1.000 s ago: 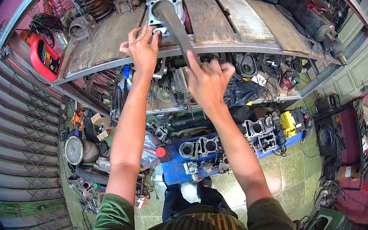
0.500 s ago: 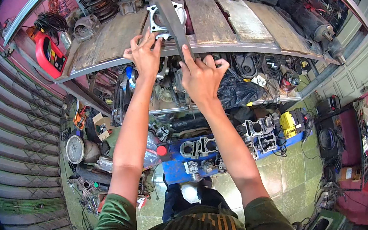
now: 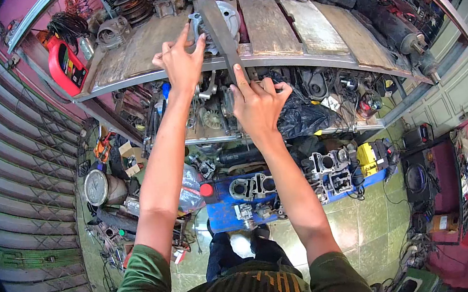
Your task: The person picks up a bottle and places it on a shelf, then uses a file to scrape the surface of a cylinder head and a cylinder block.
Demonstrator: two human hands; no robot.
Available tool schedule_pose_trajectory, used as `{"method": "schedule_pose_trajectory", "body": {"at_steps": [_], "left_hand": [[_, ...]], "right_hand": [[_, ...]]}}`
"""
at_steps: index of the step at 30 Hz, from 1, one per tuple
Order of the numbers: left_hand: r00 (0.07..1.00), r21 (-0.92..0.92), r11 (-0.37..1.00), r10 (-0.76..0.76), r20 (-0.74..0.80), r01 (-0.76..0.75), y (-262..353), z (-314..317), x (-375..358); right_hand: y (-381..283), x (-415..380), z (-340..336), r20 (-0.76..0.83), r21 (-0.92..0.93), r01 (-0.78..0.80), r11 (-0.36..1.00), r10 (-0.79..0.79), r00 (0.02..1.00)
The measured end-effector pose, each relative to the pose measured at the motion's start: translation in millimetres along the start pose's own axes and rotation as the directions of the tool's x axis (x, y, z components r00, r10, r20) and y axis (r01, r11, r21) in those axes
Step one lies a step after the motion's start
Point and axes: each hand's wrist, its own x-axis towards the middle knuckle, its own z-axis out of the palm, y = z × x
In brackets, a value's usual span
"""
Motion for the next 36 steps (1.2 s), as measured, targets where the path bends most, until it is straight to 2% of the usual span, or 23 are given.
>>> {"method": "schedule_pose_trajectory", "body": {"at_steps": [4, 6, 11, 14, 19, 23, 25, 26, 27, 29, 30, 34, 36], "left_hand": [[0.997, 0.079, 0.997, -0.027, 0.075, 0.021, 5.7, -8.3, 19.0], [0.985, 0.157, 0.986, 0.022, 0.174, -0.050, 6.1, -10.0, 26.3], [0.992, 0.175, 0.979, 0.092, 0.088, -0.106, 4.5, -9.9, 32.8], [0.987, 0.131, 0.982, 0.126, 0.098, -0.138, 4.0, -10.7, 37.7], [0.984, -0.008, 0.999, 0.047, 0.174, -0.046, 2.0, -13.2, 46.2], [0.977, -0.078, 0.996, 0.055, 0.205, -0.040, 0.1, -10.6, 54.0], [0.992, -0.053, 0.993, 0.107, 0.073, -0.103, 0.4, -10.2, 53.9], [0.985, 0.021, 0.984, 0.174, 0.011, -0.174, 0.2, -10.8, 54.2], [0.984, 0.020, 0.984, 0.178, 0.010, -0.178, -1.1, -12.0, 56.3], [0.974, -0.153, 0.984, 0.124, 0.191, -0.095, -5.0, -15.7, 61.3], [0.958, -0.111, 0.994, 0.052, 0.281, -0.021, 2.2, -25.0, 65.2], [0.932, -0.117, 0.991, 0.098, 0.349, -0.061, 1.4, -35.1, 72.5], [0.915, -0.195, 0.962, 0.247, 0.320, -0.191, -2.5, -31.4, 75.1]], "right_hand": [[1.8, 0.6, -6.4, 0.006, 0.000, 0.010, 1.000, -0.010, 1.000], [2.7, 0.3, -10.4, 0.027, -0.001, 0.004, 1.000, -0.004, 1.000], [7.2, -2.7, -9.2, 0.005, 0.006, 0.018, 1.000, -0.018, 1.000], [8.3, -3.9, -10.1, 0.008, 0.023, 0.015, 1.000, -0.015, 1.000], [12.5, -6.4, -15.0, -0.008, 0.041, 0.016, 0.999, -0.016, 1.000], [25.5, -13.2, -21.0, -0.057, 0.090, 0.013, 0.996, -0.008, 0.998], [30.4, -12.9, -22.8, -0.076, 0.077, 0.003, 0.997, 0.003, 0.997], [31.4, -12.5, -23.5, -0.056, 0.076, -0.008, 0.997, 0.012, 0.998], [32.5, -12.6, -23.7, -0.059, 0.075, -0.009, 0.997, 0.013, 0.998], [33.7, -13.2, -22.0, -0.043, 0.064, -0.014, 0.998, 0.017, 0.999], [33.5, -13.5, -20.7, -0.044, 0.068, -0.014, 0.998, 0.017, 0.999], [28.9, -16.4, -18.2, -0.038, 0.075, -0.024, 0.997, 0.027, 0.999], [27.8, -16.0, -17.0, -0.031, 0.084, -0.030, 0.996, 0.032, 0.999]]}}
